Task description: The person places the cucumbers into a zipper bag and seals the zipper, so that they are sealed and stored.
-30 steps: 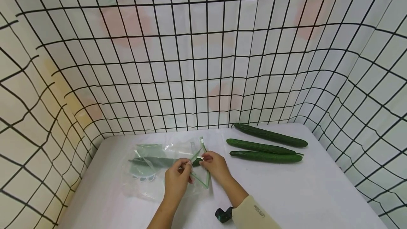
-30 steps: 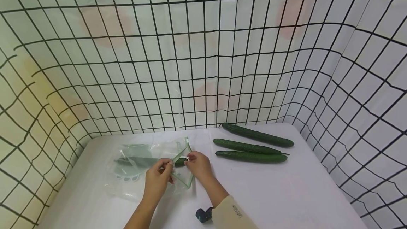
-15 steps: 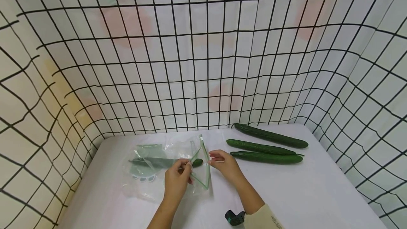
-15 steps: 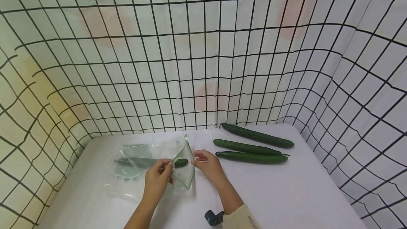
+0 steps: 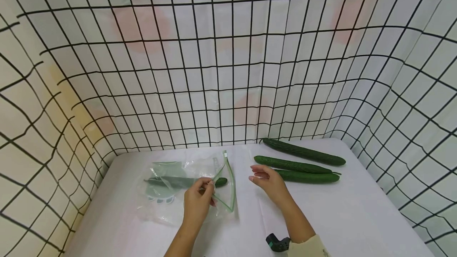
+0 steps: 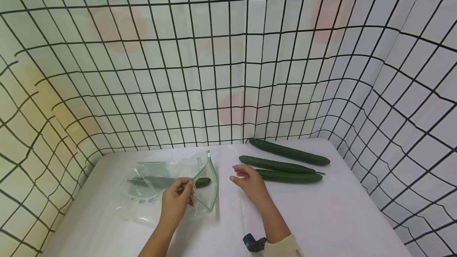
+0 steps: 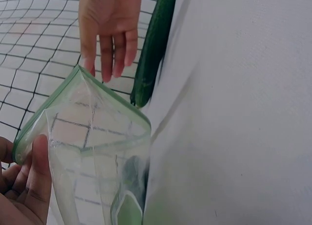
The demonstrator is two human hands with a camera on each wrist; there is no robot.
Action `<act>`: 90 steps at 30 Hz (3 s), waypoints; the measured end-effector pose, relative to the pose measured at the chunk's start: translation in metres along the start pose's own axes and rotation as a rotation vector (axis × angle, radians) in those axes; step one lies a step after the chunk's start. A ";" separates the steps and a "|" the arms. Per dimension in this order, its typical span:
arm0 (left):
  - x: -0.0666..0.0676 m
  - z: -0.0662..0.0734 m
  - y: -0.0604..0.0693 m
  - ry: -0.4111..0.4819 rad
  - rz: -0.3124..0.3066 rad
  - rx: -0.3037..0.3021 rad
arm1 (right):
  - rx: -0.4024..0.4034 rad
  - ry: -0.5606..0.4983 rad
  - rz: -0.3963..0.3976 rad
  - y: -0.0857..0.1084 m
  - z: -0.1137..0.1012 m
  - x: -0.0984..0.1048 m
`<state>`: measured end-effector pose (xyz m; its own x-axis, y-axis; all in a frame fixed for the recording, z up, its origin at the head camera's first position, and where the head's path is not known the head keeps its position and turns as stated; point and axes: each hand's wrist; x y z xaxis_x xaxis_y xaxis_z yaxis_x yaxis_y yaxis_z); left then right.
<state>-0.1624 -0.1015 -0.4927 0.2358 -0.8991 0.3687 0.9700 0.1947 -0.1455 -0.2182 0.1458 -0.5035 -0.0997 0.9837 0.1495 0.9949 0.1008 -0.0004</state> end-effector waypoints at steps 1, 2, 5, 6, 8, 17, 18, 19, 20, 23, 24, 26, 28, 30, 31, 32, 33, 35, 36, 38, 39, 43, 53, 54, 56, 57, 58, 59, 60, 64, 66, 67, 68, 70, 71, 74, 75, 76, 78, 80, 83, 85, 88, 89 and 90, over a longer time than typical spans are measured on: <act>0.000 0.000 0.000 0.005 -0.001 0.001 | -0.002 -0.002 0.002 0.000 -0.001 0.004; 0.000 0.000 0.000 0.010 -0.003 0.002 | -0.002 -0.005 0.005 0.000 -0.002 0.009; 0.001 0.000 0.000 0.014 -0.009 0.005 | -0.004 -0.005 0.016 0.000 -0.003 0.021; 0.002 0.001 0.000 0.012 -0.011 0.005 | -0.004 0.000 0.016 -0.001 -0.004 0.025; 0.002 0.001 0.000 0.009 -0.013 0.005 | 0.002 0.009 0.024 -0.002 -0.004 0.031; 0.002 0.000 -0.001 0.014 -0.001 -0.002 | 0.006 0.020 0.041 0.004 -0.017 0.051; 0.002 0.000 -0.001 0.011 -0.001 -0.004 | 0.003 0.019 0.044 0.004 -0.017 0.053; 0.002 0.001 -0.001 0.008 -0.001 -0.006 | 0.000 0.016 0.049 0.004 -0.017 0.056; 0.002 0.000 -0.001 0.006 -0.002 -0.006 | 0.003 0.014 0.053 0.004 -0.017 0.058; 0.002 0.000 -0.001 0.004 -0.002 -0.006 | 0.019 0.024 0.073 0.004 -0.012 0.067; 0.002 0.000 -0.001 0.004 -0.002 -0.005 | 0.024 0.027 0.080 0.004 -0.011 0.070; 0.001 0.000 -0.001 0.004 -0.002 -0.003 | 0.040 0.036 0.099 0.005 -0.007 0.077; 0.001 -0.001 -0.001 0.004 -0.003 0.000 | 0.050 0.046 0.115 0.006 -0.005 0.084; 0.001 -0.001 -0.001 0.002 -0.005 0.002 | 0.053 0.054 0.129 0.006 -0.003 0.090; 0.001 -0.002 -0.001 0.001 -0.005 0.003 | 0.052 0.063 0.135 0.006 -0.002 0.093; 0.001 -0.002 -0.001 0.001 -0.006 0.004 | 0.048 0.073 0.140 0.006 -0.001 0.096; 0.001 -0.002 0.000 0.001 -0.006 0.005 | 0.041 0.079 0.145 0.006 -0.001 0.099; 0.001 -0.001 0.000 0.002 -0.006 0.004 | 0.026 0.090 0.156 0.006 0.000 0.105; 0.001 -0.001 0.000 0.002 -0.005 -0.003 | 0.020 0.094 0.161 0.006 0.000 0.107; 0.000 -0.001 0.000 0.005 0.000 -0.008 | 0.011 0.101 0.173 0.007 0.001 0.113; 0.000 0.000 0.000 0.006 0.002 -0.010 | 0.010 0.106 0.178 0.006 0.002 0.116; -0.001 0.000 0.000 0.007 0.009 -0.007 | 0.025 0.118 0.190 0.006 0.004 0.126; -0.001 0.000 0.000 0.007 -0.010 -0.009 | 0.024 0.255 0.159 0.005 0.014 0.147; -0.001 -0.001 0.000 0.006 -0.012 -0.007 | 0.019 0.264 0.159 0.005 0.015 0.149; -0.001 -0.001 0.000 0.003 -0.014 -0.005 | 0.013 0.288 0.154 0.005 0.017 0.154; -0.001 -0.002 0.000 0.002 -0.013 -0.004 | 0.012 0.300 0.152 0.005 0.018 0.156; -0.001 -0.002 0.000 0.002 -0.012 -0.003 | 0.012 0.310 0.153 0.004 0.019 0.158; -0.001 -0.002 0.000 0.003 -0.011 -0.004 | 0.009 0.322 0.153 0.004 0.019 0.161; -0.001 -0.002 0.000 0.004 -0.010 -0.004 | 0.008 0.336 0.154 0.004 0.020 0.163; 0.000 -0.001 0.000 0.005 -0.004 -0.004 | -0.014 0.390 0.164 0.002 0.025 0.170; 0.000 -0.001 0.000 0.004 -0.002 0.001 | -0.018 0.417 0.166 0.001 0.028 0.173; 0.000 -0.001 0.000 0.004 -0.002 0.004 | -0.017 0.429 0.166 0.001 0.029 0.174; 0.000 -0.001 0.000 0.003 -0.001 0.006 | -0.016 0.440 0.166 0.001 0.031 0.176; 0.000 -0.002 0.000 0.006 -0.002 0.011 | -0.013 0.467 0.165 0.000 0.034 0.179; 0.000 -0.002 0.000 0.007 -0.003 0.013 | -0.011 0.481 0.163 0.000 0.036 0.181; -0.001 -0.002 0.000 0.006 -0.005 0.015 | -0.014 0.512 0.152 0.000 0.042 0.185; -0.001 -0.002 -0.001 0.004 -0.004 0.014 | -0.014 0.518 0.147 0.000 0.043 0.186; -0.001 -0.002 -0.001 0.002 -0.005 0.014 | -0.014 0.523 0.144 0.001 0.044 0.187; -0.001 -0.001 -0.001 -0.001 -0.004 0.015 | -0.012 0.526 0.139 0.002 0.046 0.190; -0.001 -0.001 0.000 -0.003 -0.003 0.017 | -0.004 0.521 0.137 0.003 0.048 0.192; -0.001 -0.001 0.000 -0.007 -0.001 0.020 | 0.011 0.516 0.134 0.005 0.051 0.194; -0.001 -0.001 0.000 -0.010 0.001 0.022 | 0.017 0.516 0.128 0.006 0.052 0.194; -0.001 -0.001 0.000 -0.010 0.003 0.024 | 0.012 0.533 0.114 0.009 0.054 0.194; -0.001 -0.001 0.000 -0.009 0.004 0.024 | 0.002 0.540 0.108 0.010 0.054 0.194; -0.001 -0.001 0.000 -0.007 0.004 0.025 | -0.006 0.549 0.102 0.010 0.055 0.194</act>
<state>-0.1624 -0.1008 -0.4939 0.2404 -0.8955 0.3747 0.9701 0.2083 -0.1245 -0.2280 0.3461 -0.5283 0.0182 0.7661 0.6425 0.9993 0.0067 -0.0363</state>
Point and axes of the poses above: each hand's wrist, its own y-axis away from the middle knuckle, its own x-axis out of the back of the hand, z = x × y, and after that the axes turned 12 degrees about -y, right-handed
